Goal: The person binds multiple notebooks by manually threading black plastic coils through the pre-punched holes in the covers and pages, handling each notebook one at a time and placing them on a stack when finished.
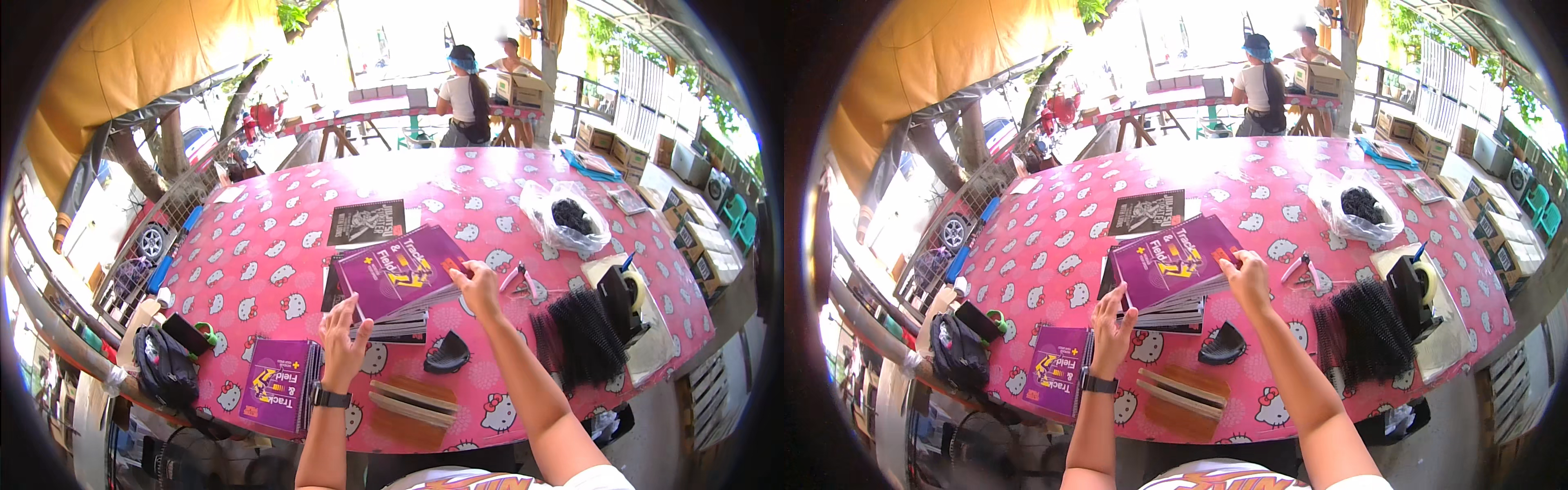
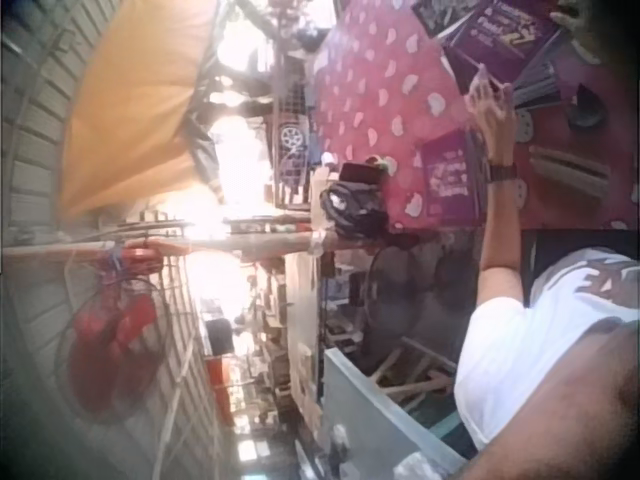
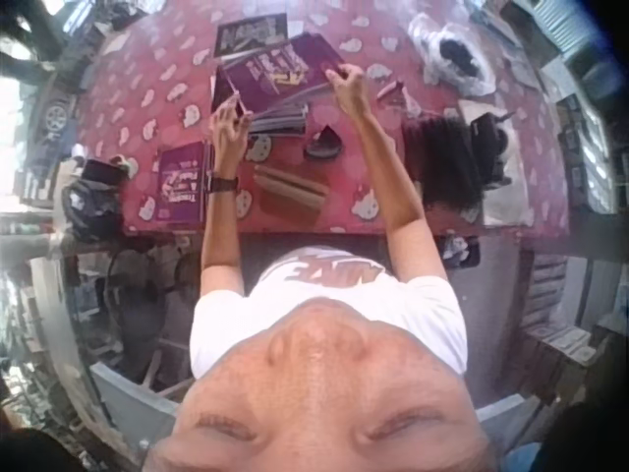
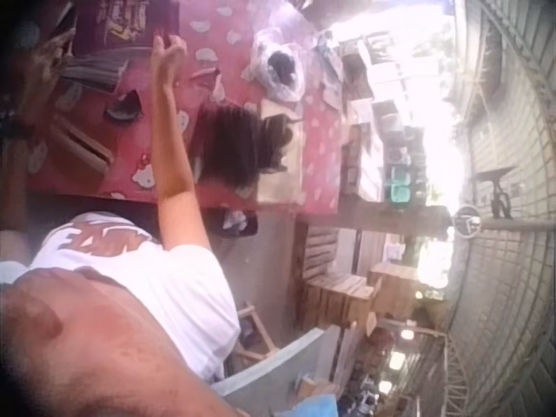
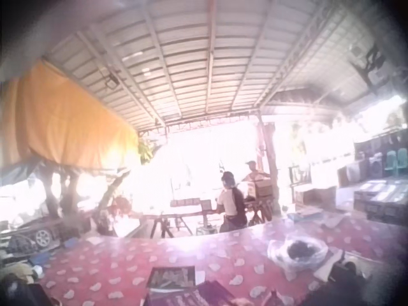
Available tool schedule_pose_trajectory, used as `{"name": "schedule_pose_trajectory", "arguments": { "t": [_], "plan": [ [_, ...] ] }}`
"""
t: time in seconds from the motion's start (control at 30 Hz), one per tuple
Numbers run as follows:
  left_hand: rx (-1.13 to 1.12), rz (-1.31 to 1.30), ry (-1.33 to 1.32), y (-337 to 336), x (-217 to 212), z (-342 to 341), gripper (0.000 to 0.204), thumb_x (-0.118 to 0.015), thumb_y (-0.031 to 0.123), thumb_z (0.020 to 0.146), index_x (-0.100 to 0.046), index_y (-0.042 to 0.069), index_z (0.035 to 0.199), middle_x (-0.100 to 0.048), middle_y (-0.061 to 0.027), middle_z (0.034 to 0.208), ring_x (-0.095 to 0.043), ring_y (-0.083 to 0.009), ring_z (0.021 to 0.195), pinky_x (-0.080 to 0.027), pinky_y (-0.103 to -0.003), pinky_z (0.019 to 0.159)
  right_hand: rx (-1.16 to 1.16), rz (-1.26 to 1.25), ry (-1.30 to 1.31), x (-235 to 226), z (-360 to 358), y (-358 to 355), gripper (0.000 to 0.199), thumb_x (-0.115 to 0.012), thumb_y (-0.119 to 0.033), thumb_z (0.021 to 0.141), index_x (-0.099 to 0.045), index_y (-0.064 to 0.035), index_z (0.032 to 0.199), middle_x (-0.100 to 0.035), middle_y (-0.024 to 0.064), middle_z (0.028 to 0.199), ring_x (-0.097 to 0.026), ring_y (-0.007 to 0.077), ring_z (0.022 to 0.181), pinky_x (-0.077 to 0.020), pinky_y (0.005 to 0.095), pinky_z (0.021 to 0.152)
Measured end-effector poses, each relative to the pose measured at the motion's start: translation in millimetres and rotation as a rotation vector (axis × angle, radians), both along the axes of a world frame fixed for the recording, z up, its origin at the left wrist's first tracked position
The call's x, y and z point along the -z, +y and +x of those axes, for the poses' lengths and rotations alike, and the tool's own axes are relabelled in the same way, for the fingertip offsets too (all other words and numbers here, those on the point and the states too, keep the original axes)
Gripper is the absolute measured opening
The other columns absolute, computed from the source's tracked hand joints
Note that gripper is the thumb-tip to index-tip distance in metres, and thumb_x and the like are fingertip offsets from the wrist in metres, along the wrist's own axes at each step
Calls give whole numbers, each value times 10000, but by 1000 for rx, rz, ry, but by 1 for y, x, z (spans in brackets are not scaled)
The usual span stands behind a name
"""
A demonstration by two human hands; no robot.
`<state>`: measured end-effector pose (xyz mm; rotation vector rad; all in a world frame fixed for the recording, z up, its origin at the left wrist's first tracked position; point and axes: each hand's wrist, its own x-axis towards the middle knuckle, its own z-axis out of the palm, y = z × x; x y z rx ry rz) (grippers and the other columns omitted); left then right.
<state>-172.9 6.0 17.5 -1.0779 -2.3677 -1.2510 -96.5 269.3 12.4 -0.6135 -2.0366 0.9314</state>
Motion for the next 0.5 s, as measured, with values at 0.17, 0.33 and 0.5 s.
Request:
{"name": "schedule_pose_trajectory", "arguments": {
  "t": [0.17, 0.33, 0.5],
  "plan": [
    [-92, 161, -36, -18, -22, 34, 727, -663, 412, 820, -364, 56, 1379, -406, -166, 1363, -366, -323, 1257, -261, -484, 1040, -117, -416, 142, -59, 65, -38, 143, -637, -81, 848, -609, 26, 939, -618, 81, 822, -589, 128, 709, -517, 275, 590],
    [146, 823, -588, -14, -18, 68, 550, -699, 195, 804, -450, 43, 1271, -525, -114, 1227, -475, -214, 1156, -381, -369, 974, -513, -643, 490, -41, 147, -85, 170, -640, -2, 842, -553, 5, 988, -599, 55, 874, -594, 118, 780, -535, 256, 640],
    [432, 578, -733, -48, -10, 66, 210, -674, -20, 774, -567, 24, 950, -620, -62, 951, -576, -128, 893, -452, -305, 854, -591, -516, -48, -7, 195, -102, 134, -665, 33, 794, -621, -8, 914, -617, 52, 812, -596, 124, 733, -496, 252, 659]
  ]
}}
